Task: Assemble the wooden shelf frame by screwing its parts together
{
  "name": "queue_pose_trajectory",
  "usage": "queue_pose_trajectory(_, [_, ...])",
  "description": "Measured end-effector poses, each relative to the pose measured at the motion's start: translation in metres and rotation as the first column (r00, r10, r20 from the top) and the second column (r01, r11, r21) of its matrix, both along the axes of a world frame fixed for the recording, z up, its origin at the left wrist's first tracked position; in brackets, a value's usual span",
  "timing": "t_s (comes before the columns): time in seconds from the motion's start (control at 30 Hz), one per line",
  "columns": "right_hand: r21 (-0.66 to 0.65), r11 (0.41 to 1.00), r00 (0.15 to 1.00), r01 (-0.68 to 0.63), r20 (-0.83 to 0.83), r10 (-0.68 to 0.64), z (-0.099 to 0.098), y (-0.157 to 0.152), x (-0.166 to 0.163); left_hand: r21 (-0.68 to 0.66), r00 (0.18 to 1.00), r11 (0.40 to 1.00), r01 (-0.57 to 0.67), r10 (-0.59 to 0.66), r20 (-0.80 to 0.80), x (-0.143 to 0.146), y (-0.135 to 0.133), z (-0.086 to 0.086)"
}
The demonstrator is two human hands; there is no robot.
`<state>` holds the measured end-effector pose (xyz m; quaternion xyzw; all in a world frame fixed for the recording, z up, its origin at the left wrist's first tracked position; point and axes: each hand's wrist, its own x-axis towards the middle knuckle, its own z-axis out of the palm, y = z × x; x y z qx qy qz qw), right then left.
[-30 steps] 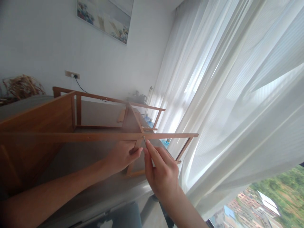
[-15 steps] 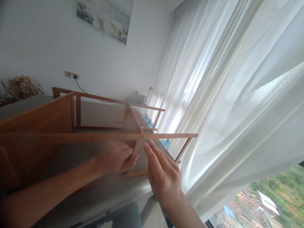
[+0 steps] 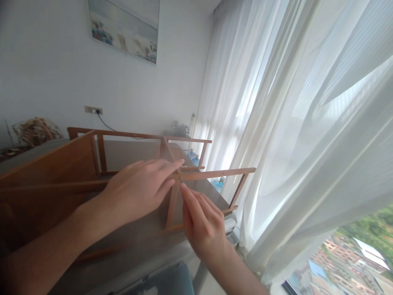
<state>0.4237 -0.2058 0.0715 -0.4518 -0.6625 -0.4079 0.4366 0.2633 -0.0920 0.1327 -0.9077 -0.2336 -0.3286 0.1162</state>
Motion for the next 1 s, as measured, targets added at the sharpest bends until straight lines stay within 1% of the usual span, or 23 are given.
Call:
queue_pose_trajectory(0.1, [0.018, 0.998, 0.998, 0.063, -0.008, -0.062, -0.001, -0.002, 0.004, -0.054, 0.998, 0.999, -0.009, 0.006, -0.062, 0.005, 0.001, 0.0])
queue_pose_trajectory(0.23, [-0.059, 0.997, 0.993, 0.047, 0.107, -0.04, 0.003, -0.011, 0.007, -0.075, 0.998, 0.997, -0.007, 0.003, -0.059, 0.006, 0.001, 0.0])
queue_pose_trajectory(0.4, [-0.11, 0.988, 0.99, 0.108, 0.097, -0.098, 0.006, -0.016, 0.009, -0.12, 0.997, 0.993, -0.004, -0.005, -0.072, 0.008, 0.002, -0.001])
queue_pose_trajectory(0.53, [-0.097, 0.993, 0.993, 0.07, 0.097, -0.06, 0.006, -0.013, 0.007, -0.127, 0.995, 0.992, -0.008, -0.004, -0.095, 0.009, 0.001, -0.001])
queue_pose_trajectory(0.73, [-0.052, 0.999, 1.0, 0.01, 0.029, -0.008, 0.01, -0.008, 0.001, -0.146, 0.994, 0.989, -0.032, 0.016, -0.112, 0.006, -0.002, 0.002])
queue_pose_trajectory(1.0, [-0.044, 0.999, 1.0, -0.01, 0.001, 0.01, 0.009, -0.003, 0.003, -0.159, 0.994, 0.987, -0.036, 0.019, -0.108, 0.006, -0.002, 0.004])
